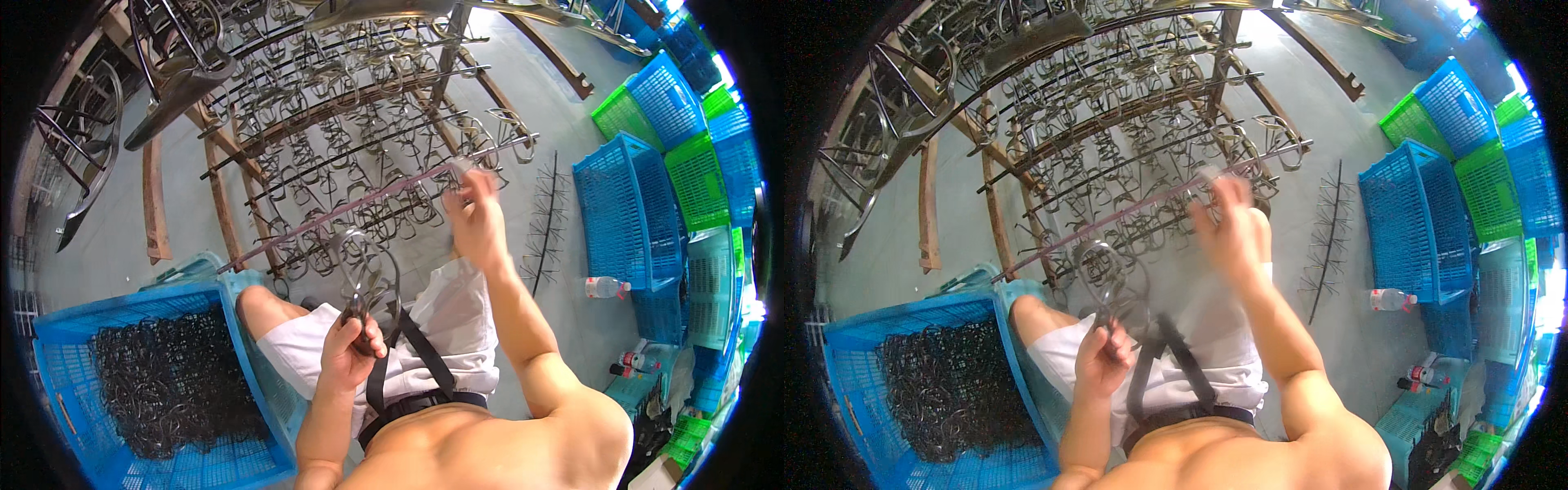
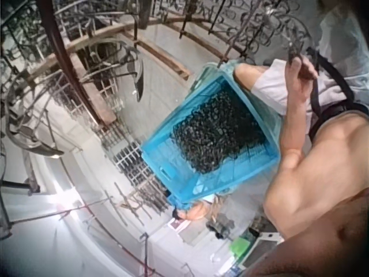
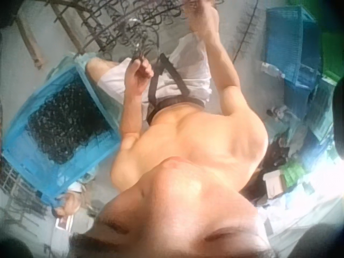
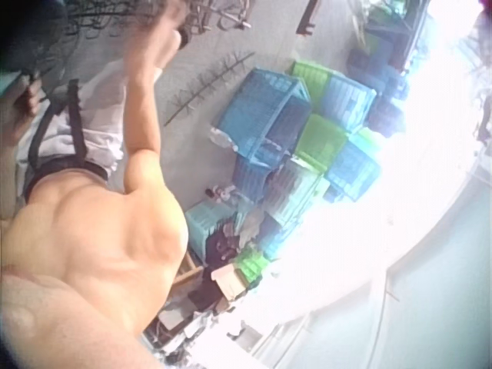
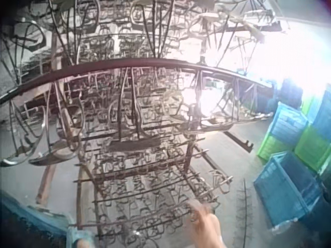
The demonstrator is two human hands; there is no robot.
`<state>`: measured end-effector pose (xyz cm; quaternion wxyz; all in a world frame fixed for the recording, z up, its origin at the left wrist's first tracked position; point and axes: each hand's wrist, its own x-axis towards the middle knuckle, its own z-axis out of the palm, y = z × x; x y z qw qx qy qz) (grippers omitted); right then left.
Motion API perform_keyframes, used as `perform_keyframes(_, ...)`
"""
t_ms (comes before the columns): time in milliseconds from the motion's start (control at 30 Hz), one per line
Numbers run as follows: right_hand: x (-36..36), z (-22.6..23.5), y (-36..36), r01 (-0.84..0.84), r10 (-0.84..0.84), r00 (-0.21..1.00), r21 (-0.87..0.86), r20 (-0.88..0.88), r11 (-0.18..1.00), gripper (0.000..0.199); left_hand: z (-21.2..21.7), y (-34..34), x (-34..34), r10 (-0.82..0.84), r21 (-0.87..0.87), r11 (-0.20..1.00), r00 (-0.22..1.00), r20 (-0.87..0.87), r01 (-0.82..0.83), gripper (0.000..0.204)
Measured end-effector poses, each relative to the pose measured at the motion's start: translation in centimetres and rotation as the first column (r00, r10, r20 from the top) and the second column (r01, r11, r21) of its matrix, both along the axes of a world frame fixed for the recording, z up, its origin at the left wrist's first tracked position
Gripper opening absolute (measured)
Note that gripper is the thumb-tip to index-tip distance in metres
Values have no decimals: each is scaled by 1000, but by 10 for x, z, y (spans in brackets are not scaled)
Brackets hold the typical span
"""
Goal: The person repeatedly picks up small metal hooks from a blue basket and attaches them to a metal rack structure. The person works continuously, moving hooks from the basket to the rack until the end of the clip.
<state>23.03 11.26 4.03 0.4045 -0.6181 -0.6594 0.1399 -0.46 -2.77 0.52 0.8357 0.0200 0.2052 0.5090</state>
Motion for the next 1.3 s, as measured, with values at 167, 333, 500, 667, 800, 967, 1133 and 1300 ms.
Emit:
perform_keyframes(167,-41,51,-29,-786,742,597,36,304,618,28,17,10,-2,-117,-186,981,944,-308,61,23)
perform_keyframes(333,-34,40,-24,-946,896,224,-134,382,294,15,25,12,-12,-214,-140,975,902,-375,173,27)
perform_keyframes(500,-18,43,-36,-907,886,229,-243,403,345,8,11,10,1,-41,-62,998,625,-780,-12,42)
perform_keyframes(667,35,30,16,-657,655,737,51,-169,752,14,-2,9,-19,115,-2,987,725,-679,-158,29)
perform_keyframes(800,6,-13,41,-4,-142,586,-178,-798,984,21,-13,6,-18,175,150,982,860,-479,-116,24)
perform_keyframes(967,-20,-59,77,232,-261,387,-180,-884,956,18,-4,-2,-25,114,164,985,916,-386,-53,28)
perform_keyframes(1133,-15,-62,88,130,-236,207,-212,-949,968,16,-5,-8,-32,127,162,984,909,-396,-67,26)
perform_keyframes(1300,-10,-56,88,59,-220,194,-213,-956,975,11,-1,-8,-32,132,204,978,895,-427,-47,21)
